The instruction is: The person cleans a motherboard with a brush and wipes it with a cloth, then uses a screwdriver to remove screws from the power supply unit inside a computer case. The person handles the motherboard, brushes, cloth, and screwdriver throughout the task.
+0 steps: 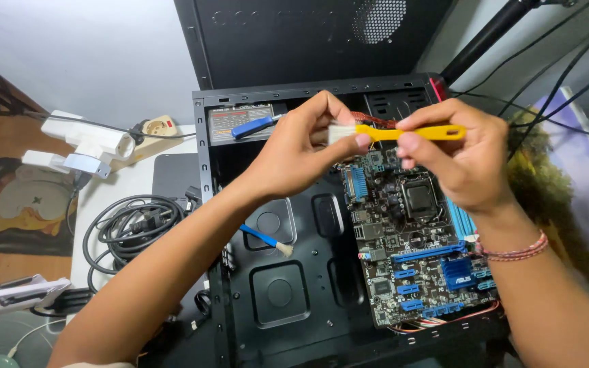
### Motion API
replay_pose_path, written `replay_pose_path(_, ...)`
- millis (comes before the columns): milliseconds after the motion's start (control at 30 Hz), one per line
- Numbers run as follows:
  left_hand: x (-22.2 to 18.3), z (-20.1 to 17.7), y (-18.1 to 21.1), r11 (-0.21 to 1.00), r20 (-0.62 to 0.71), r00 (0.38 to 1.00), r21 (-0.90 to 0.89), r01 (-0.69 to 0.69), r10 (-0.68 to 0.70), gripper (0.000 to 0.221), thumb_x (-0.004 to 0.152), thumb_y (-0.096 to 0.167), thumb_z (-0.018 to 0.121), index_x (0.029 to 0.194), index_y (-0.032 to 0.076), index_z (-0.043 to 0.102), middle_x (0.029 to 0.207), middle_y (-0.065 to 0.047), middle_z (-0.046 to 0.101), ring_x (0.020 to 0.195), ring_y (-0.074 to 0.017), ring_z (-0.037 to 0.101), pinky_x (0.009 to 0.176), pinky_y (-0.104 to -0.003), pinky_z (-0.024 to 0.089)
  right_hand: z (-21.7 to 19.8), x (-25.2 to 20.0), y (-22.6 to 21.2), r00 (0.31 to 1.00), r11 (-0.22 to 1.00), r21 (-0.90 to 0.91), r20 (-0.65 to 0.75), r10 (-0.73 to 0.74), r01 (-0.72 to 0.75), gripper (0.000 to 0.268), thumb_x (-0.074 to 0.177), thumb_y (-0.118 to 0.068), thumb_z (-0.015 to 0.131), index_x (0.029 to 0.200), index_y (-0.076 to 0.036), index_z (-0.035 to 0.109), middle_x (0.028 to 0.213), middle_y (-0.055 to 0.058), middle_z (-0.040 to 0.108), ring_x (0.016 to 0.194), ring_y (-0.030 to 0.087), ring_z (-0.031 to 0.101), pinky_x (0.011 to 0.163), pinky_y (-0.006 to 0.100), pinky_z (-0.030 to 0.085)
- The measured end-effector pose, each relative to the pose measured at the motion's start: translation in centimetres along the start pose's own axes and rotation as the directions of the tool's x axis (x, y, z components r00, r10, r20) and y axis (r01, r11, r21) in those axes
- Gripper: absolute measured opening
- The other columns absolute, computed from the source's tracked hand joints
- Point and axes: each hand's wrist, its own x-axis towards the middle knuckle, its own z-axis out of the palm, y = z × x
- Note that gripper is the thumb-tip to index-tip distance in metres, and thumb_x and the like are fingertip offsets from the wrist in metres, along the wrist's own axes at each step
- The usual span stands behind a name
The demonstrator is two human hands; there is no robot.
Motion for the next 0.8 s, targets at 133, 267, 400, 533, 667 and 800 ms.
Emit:
replay_pose_path(133, -0.4, -2.1, -0.5, 0.939, 0.101, 0.990, 0.321, -0.126, 0.099, 0.053, 0.093, 0.031, 0.079, 0.123, -0.001, 0.049, 0.117, -0.015, 0.070, 0.105, -0.0218, 0.073, 0.091, -0.035, 0.061, -1.9, -0.5, 1.8, 0.999, 0.955, 0.292, -0.036, -0.039, 0.048, 0.012, 0.106, -0.002, 0.072, 0.112, 0.008, 0.067, 0.085, 0.011, 0.069, 0.071, 0.011, 0.065, 0.066, 0.023, 0.052)
replay_pose_path(267, -0.8, -2.2, -1.5, 0.761, 0.255, 0.959, 0.596, -0.255, 0.121, 0.094, 0.072, 0.054, 0.089, 0.134, -0.002, 0.046, 0.126, -0.023, 0.065, 0.112, -0.0363, 0.069, 0.097, -0.044, 0.056, -0.8, 0.0, 1.1, 0.999, 0.998, 0.050, 0.014, 0.047, -0.047, 0.014, 0.107, -0.006, 0.065, 0.109, 0.008, 0.068, 0.089, 0.013, 0.070, 0.072, 0.013, 0.067, 0.065, 0.026, 0.057)
replay_pose_path(400, -0.9, -1.4, -1.0, 0.645, 0.271, 0.962, 0.737, -0.200, -0.012, 0.110, 0.059, 0.068, 0.088, 0.137, 0.000, 0.049, 0.122, -0.025, 0.066, 0.106, -0.0419, 0.068, 0.090, -0.048, 0.054, 0.2, 0.2, 1.0, 1.000, 0.975, -0.224, 0.016, 0.009, -0.005, 0.015, 0.108, -0.008, 0.059, 0.109, 0.006, 0.064, 0.092, 0.012, 0.070, 0.076, 0.015, 0.071, 0.071, 0.028, 0.060)
replay_pose_path(533, -1.0, -0.9, -1.4, 0.625, 0.260, 0.965, 0.758, -0.187, -0.026, 0.105, 0.062, 0.070, 0.085, 0.133, 0.000, 0.054, 0.118, -0.024, 0.068, 0.103, -0.0413, 0.068, 0.089, -0.048, 0.055, -0.6, -0.1, 1.3, 1.000, 0.999, -0.045, -0.002, 0.008, -0.008, 0.017, 0.115, -0.009, 0.059, 0.110, 0.007, 0.063, 0.090, 0.012, 0.070, 0.078, 0.014, 0.070, 0.072, 0.025, 0.060)
replay_pose_path(667, -1.0, -0.7, -1.8, 0.612, 0.258, 0.966, 0.763, -0.206, 0.003, 0.099, 0.065, 0.069, 0.084, 0.130, -0.001, 0.058, 0.111, -0.023, 0.070, 0.099, -0.0404, 0.069, 0.087, -0.047, 0.056, -0.6, 0.3, 1.1, 0.999, 0.991, -0.130, 0.039, 0.018, -0.012, 0.016, 0.110, -0.008, 0.058, 0.111, 0.008, 0.062, 0.096, 0.014, 0.070, 0.080, 0.015, 0.072, 0.076, 0.029, 0.062)
replay_pose_path(800, -1.0, -0.6, -1.6, 0.599, 0.243, 0.970, 0.776, -0.197, 0.005, 0.096, 0.065, 0.068, 0.084, 0.128, -0.001, 0.060, 0.103, -0.023, 0.071, 0.092, -0.0402, 0.071, 0.084, -0.047, 0.057, -0.8, 0.5, 1.2, 0.993, 0.999, -0.028, 0.118, 0.031, -0.028, 0.016, 0.109, -0.007, 0.059, 0.110, 0.008, 0.062, 0.096, 0.014, 0.069, 0.083, 0.016, 0.071, 0.076, 0.031, 0.063)
